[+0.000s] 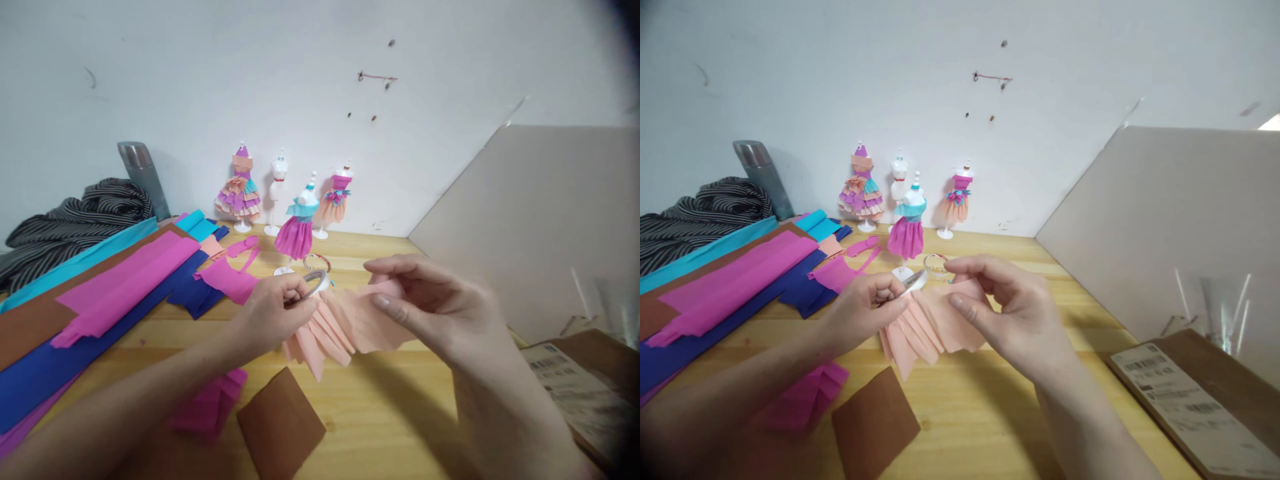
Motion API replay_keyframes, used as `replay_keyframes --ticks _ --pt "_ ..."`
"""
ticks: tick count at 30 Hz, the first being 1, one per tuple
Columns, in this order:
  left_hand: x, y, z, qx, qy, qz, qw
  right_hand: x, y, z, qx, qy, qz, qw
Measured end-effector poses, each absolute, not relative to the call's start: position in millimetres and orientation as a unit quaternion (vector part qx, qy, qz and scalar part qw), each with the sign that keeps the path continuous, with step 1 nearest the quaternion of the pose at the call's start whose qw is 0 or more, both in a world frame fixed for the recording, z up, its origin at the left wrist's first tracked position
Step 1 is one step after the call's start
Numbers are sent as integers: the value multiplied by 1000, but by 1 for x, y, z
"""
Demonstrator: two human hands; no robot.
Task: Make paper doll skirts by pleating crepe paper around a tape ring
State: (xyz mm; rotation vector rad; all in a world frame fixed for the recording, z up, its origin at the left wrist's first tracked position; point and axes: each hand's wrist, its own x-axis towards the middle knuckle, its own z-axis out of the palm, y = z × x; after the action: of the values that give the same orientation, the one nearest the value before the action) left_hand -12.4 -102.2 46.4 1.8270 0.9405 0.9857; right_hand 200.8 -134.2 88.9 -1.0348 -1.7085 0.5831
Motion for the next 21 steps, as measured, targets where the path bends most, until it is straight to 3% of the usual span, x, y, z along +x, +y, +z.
replay_keyframes --ticks 3,10,15,18,21 --pt "-12 -102 45 718 378 406 420 198 -140 90 -388 -713 272 517" --pt "-10 -104 41 683 334 431 486 179 -153 90 -264 -798 346 417" --pt "-7 -107 40 652 296 454 530 188 -156 92 -265 -795 337 429" --pt "-9 -107 41 626 272 461 567 198 -155 95 -278 -793 295 454" --pt "-12 -105 42 594 254 455 612 205 -154 103 -287 -836 174 434"
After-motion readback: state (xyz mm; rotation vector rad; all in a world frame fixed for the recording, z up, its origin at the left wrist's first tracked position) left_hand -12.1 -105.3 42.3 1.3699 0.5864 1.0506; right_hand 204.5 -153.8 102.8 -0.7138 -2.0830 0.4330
